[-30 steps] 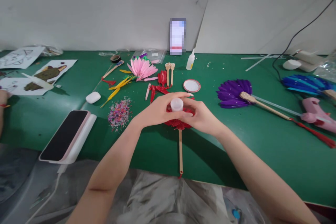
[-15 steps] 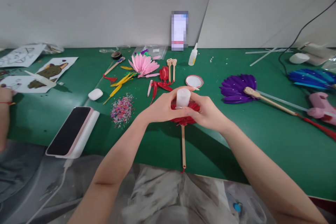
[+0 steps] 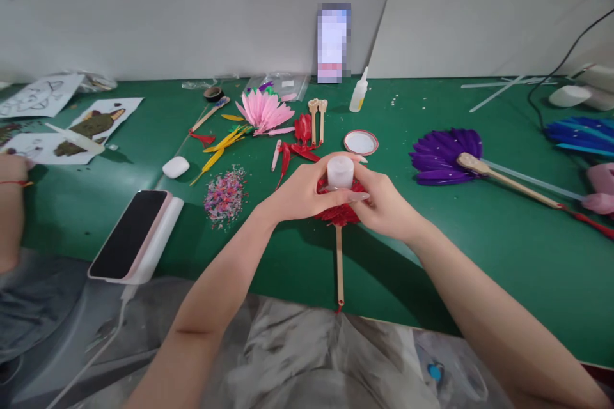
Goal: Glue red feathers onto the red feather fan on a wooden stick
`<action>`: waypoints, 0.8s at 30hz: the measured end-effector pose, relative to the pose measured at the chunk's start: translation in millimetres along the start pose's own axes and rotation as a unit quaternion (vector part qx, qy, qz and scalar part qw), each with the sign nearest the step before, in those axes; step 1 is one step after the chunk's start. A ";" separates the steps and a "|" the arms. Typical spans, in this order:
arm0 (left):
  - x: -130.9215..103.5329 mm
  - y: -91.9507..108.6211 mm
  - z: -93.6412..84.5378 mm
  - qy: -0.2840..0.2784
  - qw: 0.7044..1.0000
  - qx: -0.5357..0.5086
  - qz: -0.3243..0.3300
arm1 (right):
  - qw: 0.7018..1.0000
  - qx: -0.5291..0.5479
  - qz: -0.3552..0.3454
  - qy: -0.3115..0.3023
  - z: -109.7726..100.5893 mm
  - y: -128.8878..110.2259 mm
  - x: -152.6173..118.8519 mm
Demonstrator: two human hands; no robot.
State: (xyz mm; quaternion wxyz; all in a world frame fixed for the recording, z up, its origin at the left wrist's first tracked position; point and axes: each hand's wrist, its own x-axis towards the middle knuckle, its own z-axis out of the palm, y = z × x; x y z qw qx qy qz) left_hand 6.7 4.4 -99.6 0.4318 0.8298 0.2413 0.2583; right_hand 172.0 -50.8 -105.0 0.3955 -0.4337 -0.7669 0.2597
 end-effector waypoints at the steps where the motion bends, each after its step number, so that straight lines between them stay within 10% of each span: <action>1: 0.0 0.0 -0.1 0.000 1.000 0.003 -0.001 | 1.000 0.001 -0.001 0.003 0.5 0.1 0.0; 24: -0.9 12.7 0.2 -0.007 0.997 -0.072 0.010 | 0.996 0.071 0.047 0.024 -4.2 2.1 -2.0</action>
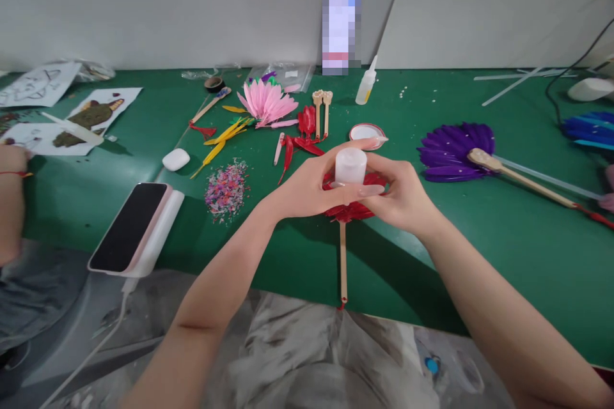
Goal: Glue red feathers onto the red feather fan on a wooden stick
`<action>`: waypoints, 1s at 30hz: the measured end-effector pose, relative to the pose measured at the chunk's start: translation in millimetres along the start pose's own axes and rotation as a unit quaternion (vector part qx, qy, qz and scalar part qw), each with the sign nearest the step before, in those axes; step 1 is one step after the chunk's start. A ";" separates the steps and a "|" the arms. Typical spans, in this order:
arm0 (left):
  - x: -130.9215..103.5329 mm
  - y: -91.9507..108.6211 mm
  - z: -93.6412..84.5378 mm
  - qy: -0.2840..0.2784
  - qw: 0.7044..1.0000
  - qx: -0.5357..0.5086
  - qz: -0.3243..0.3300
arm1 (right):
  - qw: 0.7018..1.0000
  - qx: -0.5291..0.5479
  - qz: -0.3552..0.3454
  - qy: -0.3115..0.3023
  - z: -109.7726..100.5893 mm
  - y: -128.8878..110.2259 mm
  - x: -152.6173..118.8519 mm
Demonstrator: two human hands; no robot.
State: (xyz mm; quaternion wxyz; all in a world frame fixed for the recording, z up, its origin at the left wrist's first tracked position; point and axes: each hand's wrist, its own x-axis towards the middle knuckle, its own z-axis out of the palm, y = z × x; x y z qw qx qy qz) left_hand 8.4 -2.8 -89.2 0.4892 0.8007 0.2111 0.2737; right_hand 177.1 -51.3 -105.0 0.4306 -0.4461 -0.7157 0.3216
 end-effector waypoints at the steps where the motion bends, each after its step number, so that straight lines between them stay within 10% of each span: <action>1: 0.1 1.0 0.0 -0.001 1.000 -0.015 0.006 | 1.000 0.000 -0.007 0.005 -0.9 -0.9 0.4; 30: 0.8 -18.3 2.5 -0.026 0.998 -0.039 -0.034 | 0.995 -0.090 -0.044 0.006 -1.7 8.3 -0.1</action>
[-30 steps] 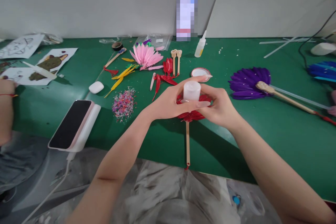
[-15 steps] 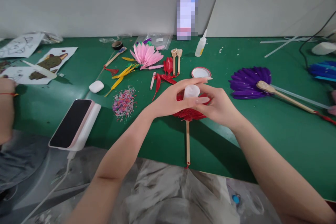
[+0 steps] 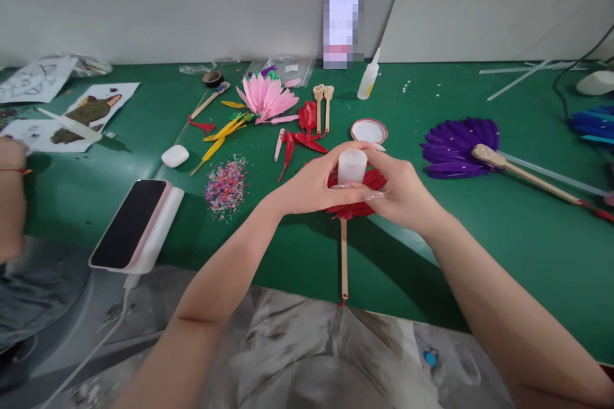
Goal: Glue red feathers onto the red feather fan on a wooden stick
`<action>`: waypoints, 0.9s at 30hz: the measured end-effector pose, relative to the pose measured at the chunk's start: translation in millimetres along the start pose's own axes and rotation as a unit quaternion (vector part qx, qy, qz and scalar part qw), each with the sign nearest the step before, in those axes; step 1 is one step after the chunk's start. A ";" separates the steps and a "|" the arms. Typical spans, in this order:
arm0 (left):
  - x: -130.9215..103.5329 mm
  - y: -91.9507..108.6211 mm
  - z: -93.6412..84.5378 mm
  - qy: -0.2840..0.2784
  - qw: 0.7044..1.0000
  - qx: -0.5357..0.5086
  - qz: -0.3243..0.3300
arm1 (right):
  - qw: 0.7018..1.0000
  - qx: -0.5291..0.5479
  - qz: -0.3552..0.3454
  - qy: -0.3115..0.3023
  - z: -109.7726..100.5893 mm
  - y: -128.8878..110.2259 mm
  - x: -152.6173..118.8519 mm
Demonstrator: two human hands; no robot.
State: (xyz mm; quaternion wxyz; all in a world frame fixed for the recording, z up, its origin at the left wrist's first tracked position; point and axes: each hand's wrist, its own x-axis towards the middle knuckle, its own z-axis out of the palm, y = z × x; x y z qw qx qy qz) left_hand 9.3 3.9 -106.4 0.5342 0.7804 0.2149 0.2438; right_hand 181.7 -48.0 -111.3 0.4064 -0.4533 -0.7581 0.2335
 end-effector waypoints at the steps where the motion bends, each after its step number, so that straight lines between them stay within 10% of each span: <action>1: 0.1 -0.7 0.3 0.003 1.000 0.011 0.007 | 1.000 0.001 -0.003 0.003 0.6 0.6 0.1; 27: 0.9 5.9 -4.6 0.010 0.997 0.051 0.059 | 0.989 0.136 0.001 0.062 12.4 8.1 0.1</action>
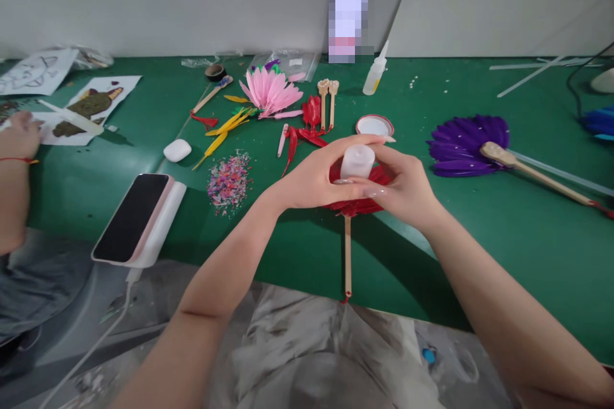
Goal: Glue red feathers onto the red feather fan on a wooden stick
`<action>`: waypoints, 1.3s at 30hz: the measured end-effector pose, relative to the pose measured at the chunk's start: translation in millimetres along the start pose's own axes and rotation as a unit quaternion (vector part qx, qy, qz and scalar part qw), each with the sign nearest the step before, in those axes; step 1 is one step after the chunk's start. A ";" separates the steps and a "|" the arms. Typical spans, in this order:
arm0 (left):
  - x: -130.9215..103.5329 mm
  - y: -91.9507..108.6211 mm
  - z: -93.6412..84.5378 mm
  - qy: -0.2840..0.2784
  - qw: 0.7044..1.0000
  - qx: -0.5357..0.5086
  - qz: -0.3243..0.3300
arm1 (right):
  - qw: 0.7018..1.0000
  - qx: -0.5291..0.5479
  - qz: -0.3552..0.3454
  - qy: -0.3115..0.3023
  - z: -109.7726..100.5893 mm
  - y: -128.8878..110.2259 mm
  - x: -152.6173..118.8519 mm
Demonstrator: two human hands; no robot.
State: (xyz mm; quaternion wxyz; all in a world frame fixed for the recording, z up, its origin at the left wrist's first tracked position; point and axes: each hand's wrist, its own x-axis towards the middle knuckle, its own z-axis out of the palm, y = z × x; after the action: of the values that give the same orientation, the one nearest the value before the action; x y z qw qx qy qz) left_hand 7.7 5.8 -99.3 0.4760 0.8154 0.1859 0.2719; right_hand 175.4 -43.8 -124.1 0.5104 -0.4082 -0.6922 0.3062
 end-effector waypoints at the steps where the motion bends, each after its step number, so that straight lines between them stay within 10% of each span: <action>1: -0.1 0.1 -0.3 -0.007 1.000 -0.006 -0.005 | 1.000 0.006 0.007 -0.006 -0.6 -0.2 0.3; 32: 0.5 -11.0 0.7 -0.017 0.993 -0.109 -0.037 | 0.989 0.081 0.120 0.016 3.3 -4.0 3.9; 39: 3.2 -14.4 6.2 0.052 0.988 -0.141 -0.020 | 0.995 0.063 0.072 -0.028 -4.6 -1.6 1.8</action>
State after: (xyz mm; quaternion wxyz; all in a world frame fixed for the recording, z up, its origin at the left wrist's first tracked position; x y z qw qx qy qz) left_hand 13.3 10.3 -113.6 0.5815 0.7207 0.1865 0.3282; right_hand 179.2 -43.0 -120.6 0.4924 -0.4153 -0.6541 0.3966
